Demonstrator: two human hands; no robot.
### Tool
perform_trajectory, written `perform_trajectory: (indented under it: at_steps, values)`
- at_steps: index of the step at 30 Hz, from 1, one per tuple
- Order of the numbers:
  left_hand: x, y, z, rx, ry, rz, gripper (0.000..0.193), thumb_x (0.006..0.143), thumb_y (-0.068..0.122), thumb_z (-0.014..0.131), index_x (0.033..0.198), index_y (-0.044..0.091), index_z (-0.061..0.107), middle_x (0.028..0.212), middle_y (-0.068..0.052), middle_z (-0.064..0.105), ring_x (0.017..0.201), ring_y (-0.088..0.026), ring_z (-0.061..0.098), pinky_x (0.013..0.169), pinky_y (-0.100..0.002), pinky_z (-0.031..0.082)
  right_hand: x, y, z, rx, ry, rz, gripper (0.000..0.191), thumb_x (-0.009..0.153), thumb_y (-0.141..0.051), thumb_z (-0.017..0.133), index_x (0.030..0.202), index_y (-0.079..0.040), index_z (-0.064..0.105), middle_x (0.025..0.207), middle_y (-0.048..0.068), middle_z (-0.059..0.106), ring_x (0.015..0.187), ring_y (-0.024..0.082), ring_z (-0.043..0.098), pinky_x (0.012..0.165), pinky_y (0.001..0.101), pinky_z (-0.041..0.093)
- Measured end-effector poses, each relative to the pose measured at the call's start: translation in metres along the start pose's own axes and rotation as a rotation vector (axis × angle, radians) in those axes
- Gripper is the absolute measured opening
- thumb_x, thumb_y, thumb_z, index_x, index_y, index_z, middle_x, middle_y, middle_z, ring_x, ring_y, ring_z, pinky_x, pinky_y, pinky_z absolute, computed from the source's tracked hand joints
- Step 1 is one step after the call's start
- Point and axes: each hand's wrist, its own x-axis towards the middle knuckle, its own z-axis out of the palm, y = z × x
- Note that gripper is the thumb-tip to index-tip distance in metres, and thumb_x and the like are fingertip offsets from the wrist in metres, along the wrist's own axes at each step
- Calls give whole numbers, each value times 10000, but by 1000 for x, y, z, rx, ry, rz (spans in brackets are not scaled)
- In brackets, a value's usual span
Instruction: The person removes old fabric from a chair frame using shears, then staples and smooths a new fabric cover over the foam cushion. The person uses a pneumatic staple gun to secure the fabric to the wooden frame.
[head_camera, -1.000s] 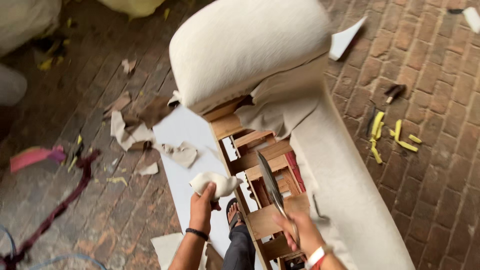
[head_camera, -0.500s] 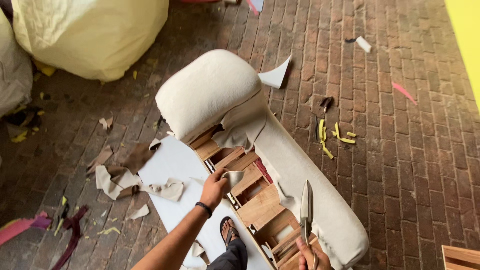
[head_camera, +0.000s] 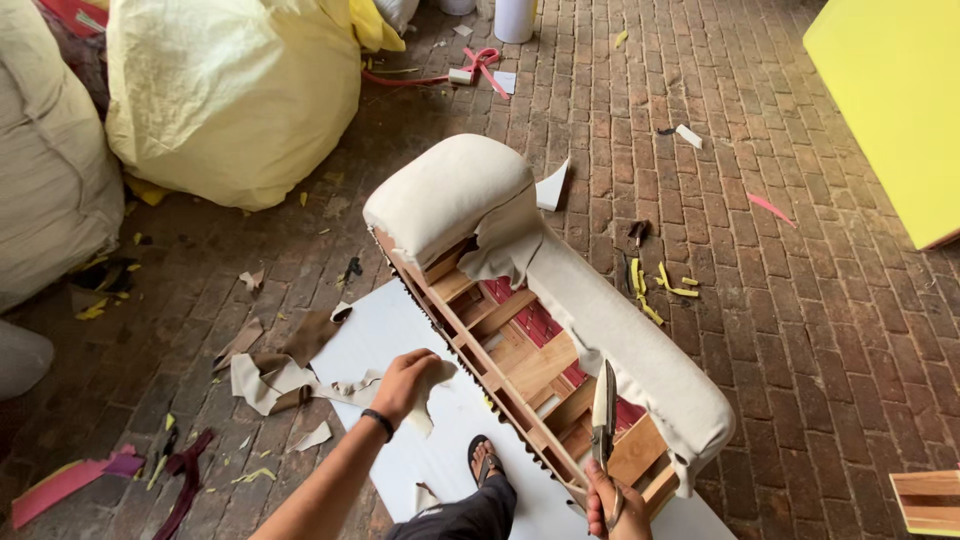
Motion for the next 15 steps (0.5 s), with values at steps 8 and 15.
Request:
perform_trajectory:
  at_steps: [8,15]
  values:
    - [-21,-30,-132,74,200,237,303,947,107,546,1165,8,731,1031,-88,745,956,-173,670,887,-318,527,-59,26,43,10,-70,-36,485,875,-453,739,673,-49,562,537,38,480,393,155,443,365,296,378]
    - [37,-18,-196,105,230,193,520,894,148,684,1390,28,583,1400,-141,620,1293,-233,603,1058,-332,471,-62,19,80,-137,52,-6,498,858,-486,754,662,-61,582,534,29,491,398,151,449,392,298,375]
